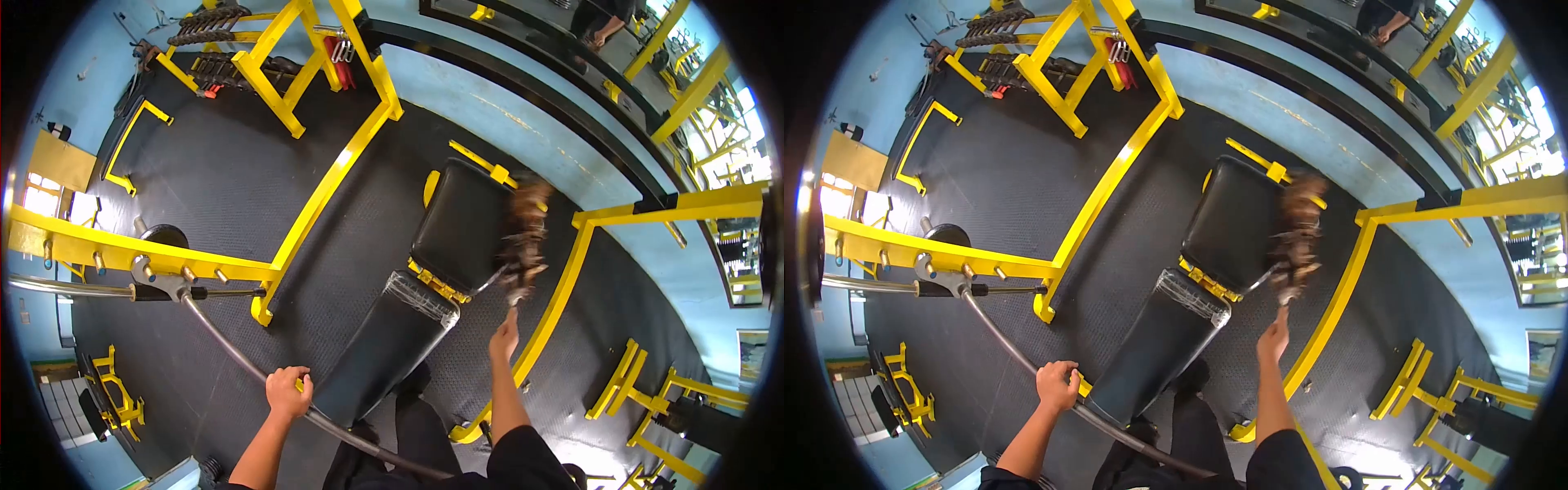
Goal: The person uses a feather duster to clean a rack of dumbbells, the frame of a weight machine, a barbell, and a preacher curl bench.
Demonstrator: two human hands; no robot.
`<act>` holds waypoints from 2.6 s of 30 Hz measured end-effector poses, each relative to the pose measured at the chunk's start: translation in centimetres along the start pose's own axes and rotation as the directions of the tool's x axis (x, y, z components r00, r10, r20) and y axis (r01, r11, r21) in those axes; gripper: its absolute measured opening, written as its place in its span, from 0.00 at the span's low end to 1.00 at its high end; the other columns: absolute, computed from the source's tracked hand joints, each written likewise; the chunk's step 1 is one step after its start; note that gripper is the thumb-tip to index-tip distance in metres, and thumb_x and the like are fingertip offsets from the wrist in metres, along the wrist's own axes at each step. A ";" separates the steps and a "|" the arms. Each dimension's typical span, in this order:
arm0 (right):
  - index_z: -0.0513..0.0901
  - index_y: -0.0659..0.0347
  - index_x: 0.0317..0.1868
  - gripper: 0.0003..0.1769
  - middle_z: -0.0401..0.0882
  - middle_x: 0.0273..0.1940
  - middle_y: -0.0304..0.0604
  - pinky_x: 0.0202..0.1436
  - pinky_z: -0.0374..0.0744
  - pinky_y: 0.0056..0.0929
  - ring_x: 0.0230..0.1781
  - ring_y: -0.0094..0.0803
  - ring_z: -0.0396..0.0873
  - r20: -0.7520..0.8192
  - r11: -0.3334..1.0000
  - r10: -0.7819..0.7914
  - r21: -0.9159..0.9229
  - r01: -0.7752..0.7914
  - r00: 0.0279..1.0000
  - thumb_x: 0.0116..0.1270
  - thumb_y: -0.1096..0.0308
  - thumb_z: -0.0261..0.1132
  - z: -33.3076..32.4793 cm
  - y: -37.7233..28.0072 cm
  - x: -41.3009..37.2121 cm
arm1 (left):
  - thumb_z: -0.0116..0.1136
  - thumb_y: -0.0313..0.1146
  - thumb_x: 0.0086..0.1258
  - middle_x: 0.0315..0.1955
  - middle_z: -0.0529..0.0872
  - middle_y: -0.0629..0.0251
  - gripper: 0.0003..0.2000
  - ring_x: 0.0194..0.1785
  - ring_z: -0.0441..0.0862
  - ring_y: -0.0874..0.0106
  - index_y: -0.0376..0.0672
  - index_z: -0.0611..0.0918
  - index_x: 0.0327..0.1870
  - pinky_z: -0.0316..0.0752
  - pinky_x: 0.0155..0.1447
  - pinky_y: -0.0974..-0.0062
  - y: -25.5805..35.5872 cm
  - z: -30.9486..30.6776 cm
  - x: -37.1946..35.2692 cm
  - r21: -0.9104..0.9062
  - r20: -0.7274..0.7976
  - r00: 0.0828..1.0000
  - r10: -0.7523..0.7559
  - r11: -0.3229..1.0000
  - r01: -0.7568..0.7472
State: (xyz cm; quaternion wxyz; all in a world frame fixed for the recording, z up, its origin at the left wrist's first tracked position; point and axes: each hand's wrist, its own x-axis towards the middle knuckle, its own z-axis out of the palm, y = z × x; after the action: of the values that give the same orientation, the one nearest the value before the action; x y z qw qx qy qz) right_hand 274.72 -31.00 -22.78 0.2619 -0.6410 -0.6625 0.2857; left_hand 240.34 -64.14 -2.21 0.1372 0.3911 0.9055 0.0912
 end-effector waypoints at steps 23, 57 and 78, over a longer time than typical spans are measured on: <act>0.64 0.42 0.74 0.33 0.77 0.45 0.54 0.49 0.78 0.50 0.45 0.55 0.80 0.851 0.811 -0.020 -0.293 0.507 0.524 0.69 0.72 0.53 1.3 -7.7 -12.8 | 0.61 0.36 0.60 0.30 0.85 0.70 0.07 0.37 0.80 0.66 0.50 0.86 0.38 0.71 0.46 0.64 -0.9 0.1 -0.7 -0.118 -0.113 0.994 -0.007 0.993 -0.006; 0.72 0.60 0.47 0.14 0.66 0.20 0.36 0.15 0.63 0.27 0.13 0.25 0.64 0.621 0.985 -0.067 0.164 -0.046 0.781 0.79 0.56 0.52 -5.7 -9.5 -23.1 | 0.55 0.23 0.70 0.41 0.78 0.63 0.10 0.43 0.79 0.73 0.38 0.79 0.50 0.76 0.48 0.76 -8.6 20.7 -24.6 -0.894 -0.069 0.800 -0.596 0.392 0.215; 0.72 0.60 0.46 0.11 0.81 0.39 0.63 0.44 0.74 0.58 0.42 0.66 0.78 0.568 0.829 -0.198 -0.337 0.445 0.799 0.76 0.60 0.51 7.0 1.6 -32.6 | 0.55 0.26 0.73 0.35 0.79 0.68 0.17 0.34 0.78 0.77 0.43 0.72 0.62 0.75 0.41 0.76 -15.8 33.1 -41.5 -0.857 0.353 0.540 -0.764 -0.033 0.514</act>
State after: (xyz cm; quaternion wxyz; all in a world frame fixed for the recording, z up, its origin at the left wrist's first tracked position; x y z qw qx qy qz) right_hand 272.17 -63.83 -28.22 -0.0346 -0.4588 -0.8572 0.2313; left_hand 267.36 -103.41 -30.46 0.2472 -0.2388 0.7692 0.5388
